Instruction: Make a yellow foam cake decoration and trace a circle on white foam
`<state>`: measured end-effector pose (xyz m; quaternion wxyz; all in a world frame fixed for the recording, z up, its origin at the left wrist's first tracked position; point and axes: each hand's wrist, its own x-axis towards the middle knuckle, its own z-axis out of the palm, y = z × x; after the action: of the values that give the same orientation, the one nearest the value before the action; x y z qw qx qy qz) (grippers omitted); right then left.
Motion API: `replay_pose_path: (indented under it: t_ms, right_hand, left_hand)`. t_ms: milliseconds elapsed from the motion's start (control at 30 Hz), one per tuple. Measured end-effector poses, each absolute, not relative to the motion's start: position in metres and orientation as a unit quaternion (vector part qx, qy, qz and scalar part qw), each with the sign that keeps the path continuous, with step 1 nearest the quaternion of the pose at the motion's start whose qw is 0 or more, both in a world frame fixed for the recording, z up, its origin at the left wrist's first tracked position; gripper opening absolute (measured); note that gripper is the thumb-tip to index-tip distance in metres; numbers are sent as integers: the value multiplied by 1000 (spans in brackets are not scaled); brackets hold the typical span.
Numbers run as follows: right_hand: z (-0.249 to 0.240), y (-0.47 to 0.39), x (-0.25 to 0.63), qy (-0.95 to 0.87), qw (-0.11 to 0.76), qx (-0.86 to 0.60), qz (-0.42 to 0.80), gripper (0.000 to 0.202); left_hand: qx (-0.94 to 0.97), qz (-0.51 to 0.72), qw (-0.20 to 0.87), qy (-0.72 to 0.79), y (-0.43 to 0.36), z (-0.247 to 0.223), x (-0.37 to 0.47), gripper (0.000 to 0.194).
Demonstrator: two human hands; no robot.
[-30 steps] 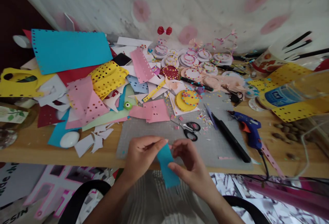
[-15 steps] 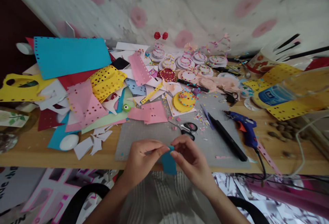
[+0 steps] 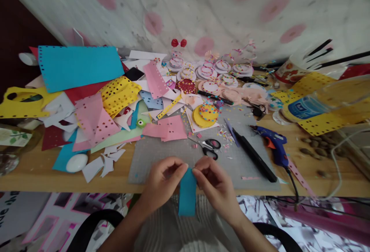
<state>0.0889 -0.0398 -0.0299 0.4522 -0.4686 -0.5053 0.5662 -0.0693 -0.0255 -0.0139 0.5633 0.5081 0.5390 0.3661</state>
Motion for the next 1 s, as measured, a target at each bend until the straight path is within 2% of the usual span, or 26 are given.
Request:
replay_pose_path:
  t_ms: [100, 167, 233, 300, 367, 433, 467, 533, 600, 667, 733, 833, 933, 1000]
  right_hand:
    - [-29, -40, 86, -501, 498, -481, 519, 16]
    - [-29, -36, 91, -534, 491, -492, 481, 16]
    - [-31, -29, 107, -606, 459, -523, 386, 14]
    - [-36, -21, 135, -664, 411, -587, 215, 9]
    - [-45, -14, 169, -664, 330, -671, 21, 21]
    - [-57, -11, 201, -637, 214, -735, -86, 37]
    - [-63, -11, 214, -639, 158, -747, -95, 40]
    - [-73, -12, 232, -641, 86, -758, -85, 36]
    - [-78, -14, 240, -649, 69, -755, -69, 30]
    - [-77, -15, 241, -648, 108, -752, -56, 30]
    - [-68, -17, 237, -624, 184, -759, -6, 31]
    - [-46, -26, 224, -573, 302, -741, 174, 30]
    - [-26, -41, 203, -597, 338, -648, 330, 24]
    - [-19, -51, 190, -632, 340, -595, 361, 22]
  left_hand:
    - [453, 334, 666, 488, -25, -17, -67, 26]
    - [417, 317, 708, 474, -26, -20, -65, 29]
    - [366, 319, 725, 488, -27, -22, -65, 30]
    - [325, 334, 733, 496, -28, -23, -65, 30]
    - [306, 352, 727, 503, -27, -22, -67, 31]
    - [302, 354, 723, 511, -25, -21, -70, 32]
    - [303, 352, 722, 513, -24, -21, -71, 32]
    - [306, 348, 722, 514, -22, -20, -72, 33]
    - [305, 346, 721, 517, -21, -20, -72, 35]
    - [300, 347, 717, 525, -21, -20, -71, 36]
    - [298, 350, 715, 527, -21, -21, -72, 36]
    - [298, 349, 716, 527, -21, -21, -73, 35]
    - [295, 348, 723, 519, -22, -21, -74, 33]
    - [288, 351, 726, 516, -22, -20, -75, 33]
